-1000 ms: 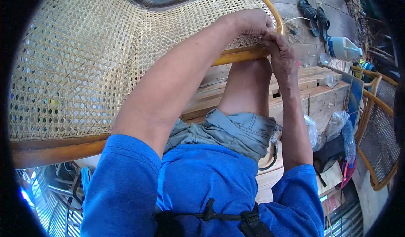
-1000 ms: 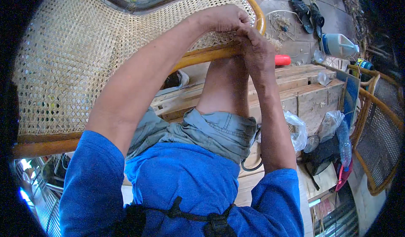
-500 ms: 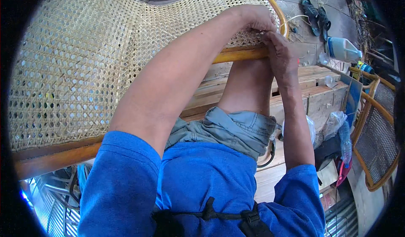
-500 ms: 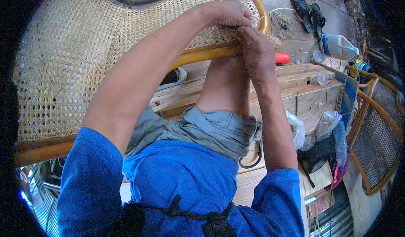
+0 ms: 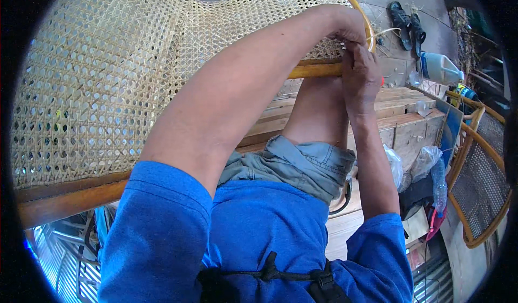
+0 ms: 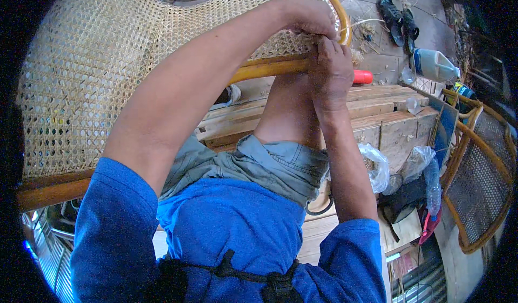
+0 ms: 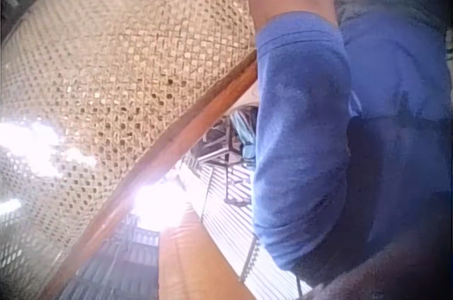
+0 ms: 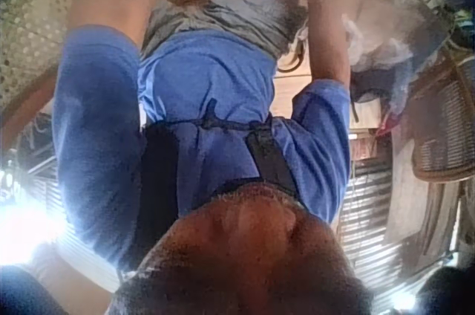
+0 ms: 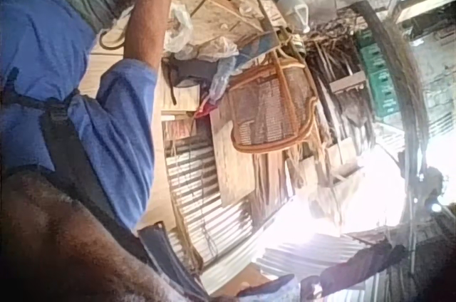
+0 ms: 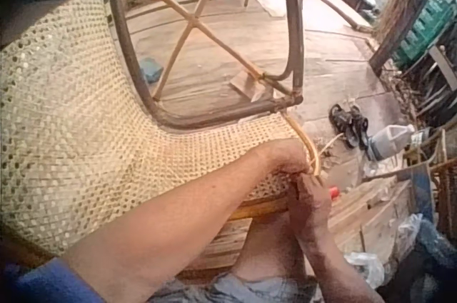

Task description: The person is repairing a rattan chair by securing the woven seat to the wooden frame. They repeatedly insert small wooden pegs into the frame and hammer them in using a hammer to tighten the weave.

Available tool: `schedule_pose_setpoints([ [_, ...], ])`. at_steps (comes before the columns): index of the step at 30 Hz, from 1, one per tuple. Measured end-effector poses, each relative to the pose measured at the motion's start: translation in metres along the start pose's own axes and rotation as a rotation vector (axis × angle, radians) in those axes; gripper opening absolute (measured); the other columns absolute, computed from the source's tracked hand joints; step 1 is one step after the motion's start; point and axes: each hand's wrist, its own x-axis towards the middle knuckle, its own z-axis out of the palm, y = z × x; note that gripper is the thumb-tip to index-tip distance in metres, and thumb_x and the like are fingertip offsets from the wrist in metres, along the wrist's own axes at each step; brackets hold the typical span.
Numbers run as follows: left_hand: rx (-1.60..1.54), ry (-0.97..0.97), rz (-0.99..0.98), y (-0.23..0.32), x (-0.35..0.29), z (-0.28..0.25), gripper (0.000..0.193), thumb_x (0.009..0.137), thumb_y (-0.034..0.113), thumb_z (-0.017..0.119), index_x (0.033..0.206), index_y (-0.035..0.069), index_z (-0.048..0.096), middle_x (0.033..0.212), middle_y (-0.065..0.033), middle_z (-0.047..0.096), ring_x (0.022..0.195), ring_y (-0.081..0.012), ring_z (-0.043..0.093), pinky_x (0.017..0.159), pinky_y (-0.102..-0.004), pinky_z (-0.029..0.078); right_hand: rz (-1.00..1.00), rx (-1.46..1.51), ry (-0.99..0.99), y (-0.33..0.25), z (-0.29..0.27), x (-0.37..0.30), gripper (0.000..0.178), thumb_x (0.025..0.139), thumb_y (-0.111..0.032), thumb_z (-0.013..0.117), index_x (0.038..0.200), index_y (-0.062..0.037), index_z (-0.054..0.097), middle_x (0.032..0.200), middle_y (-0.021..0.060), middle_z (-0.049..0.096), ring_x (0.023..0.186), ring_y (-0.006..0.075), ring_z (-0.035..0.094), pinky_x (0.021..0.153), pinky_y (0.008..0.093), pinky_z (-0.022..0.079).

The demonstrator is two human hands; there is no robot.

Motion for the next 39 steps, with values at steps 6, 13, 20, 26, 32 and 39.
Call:
schedule_pose_setpoints([
  [6, 0.340, -0.038, 0.340, -0.021, 0.051, 0.011, 0.024, 0.077, 0.024, 0.060, 0.083, 0.001, 0.066, 0.071, -0.0099, 0.061, 0.059, -0.0183, 0.057, 0.053, -0.0360, 0.048, -0.172, -0.152, -0.015, -0.004, -0.005, 0.005, 0.018, 0.082, -0.008, 0.058, 0.100, -0.0069, 0.062, 0.097, 0.0118, 0.061, 0.093, 0.0318, 0.056, 0.080, 0.0400, 0.046],
  [13, 0.248, -0.135, 0.091, 0.016, 0.019, -0.003, 0.029, 0.074, 0.026, 0.058, 0.081, -0.001, 0.067, 0.068, -0.0108, 0.061, 0.054, -0.0197, 0.054, 0.047, -0.0361, 0.043, -0.127, -0.097, -0.098, 0.005, -0.010, 0.001, 0.023, 0.078, -0.006, 0.055, 0.099, -0.0085, 0.063, 0.097, 0.0126, 0.059, 0.094, 0.0324, 0.054, 0.081, 0.0410, 0.045],
  [20, 0.331, -0.185, 0.144, 0.022, 0.023, -0.007, 0.029, 0.072, 0.024, 0.061, 0.085, -0.001, 0.067, 0.076, -0.0124, 0.065, 0.061, -0.0231, 0.059, 0.052, -0.0383, 0.047, -0.178, -0.078, -0.090, 0.008, -0.010, 0.002, 0.027, 0.078, -0.006, 0.053, 0.101, -0.0110, 0.064, 0.101, 0.0102, 0.059, 0.097, 0.0309, 0.054, 0.081, 0.0398, 0.045],
  [26, 0.502, -0.131, 0.252, 0.018, 0.040, 0.003, 0.028, 0.073, 0.023, 0.061, 0.088, 0.001, 0.069, 0.084, -0.0142, 0.067, 0.071, -0.0237, 0.063, 0.058, -0.0372, 0.049, -0.147, -0.142, -0.141, 0.016, -0.010, -0.001, 0.025, 0.079, -0.008, 0.053, 0.101, -0.0123, 0.063, 0.100, 0.0101, 0.059, 0.096, 0.0304, 0.055, 0.081, 0.0397, 0.046],
  [32, 0.424, -0.121, 0.182, 0.011, 0.037, -0.001, 0.028, 0.073, 0.024, 0.061, 0.087, 0.000, 0.068, 0.078, -0.0137, 0.066, 0.064, -0.0234, 0.061, 0.053, -0.0383, 0.048, -0.141, -0.167, -0.269, 0.012, -0.018, 0.011, 0.016, 0.083, -0.012, 0.055, 0.096, -0.0103, 0.063, 0.098, 0.0131, 0.058, 0.093, 0.0334, 0.057, 0.076, 0.0424, 0.047],
  [39, 0.295, -0.146, 0.094, 0.008, 0.034, -0.007, 0.029, 0.072, 0.026, 0.063, 0.085, 0.000, 0.068, 0.074, -0.0122, 0.065, 0.059, -0.0223, 0.057, 0.049, -0.0382, 0.046, -0.224, -0.123, -0.449, 0.019, -0.026, 0.028, 0.013, 0.085, -0.013, 0.054, 0.094, -0.0073, 0.060, 0.091, 0.0141, 0.059, 0.087, 0.0337, 0.059, 0.070, 0.0430, 0.048],
])
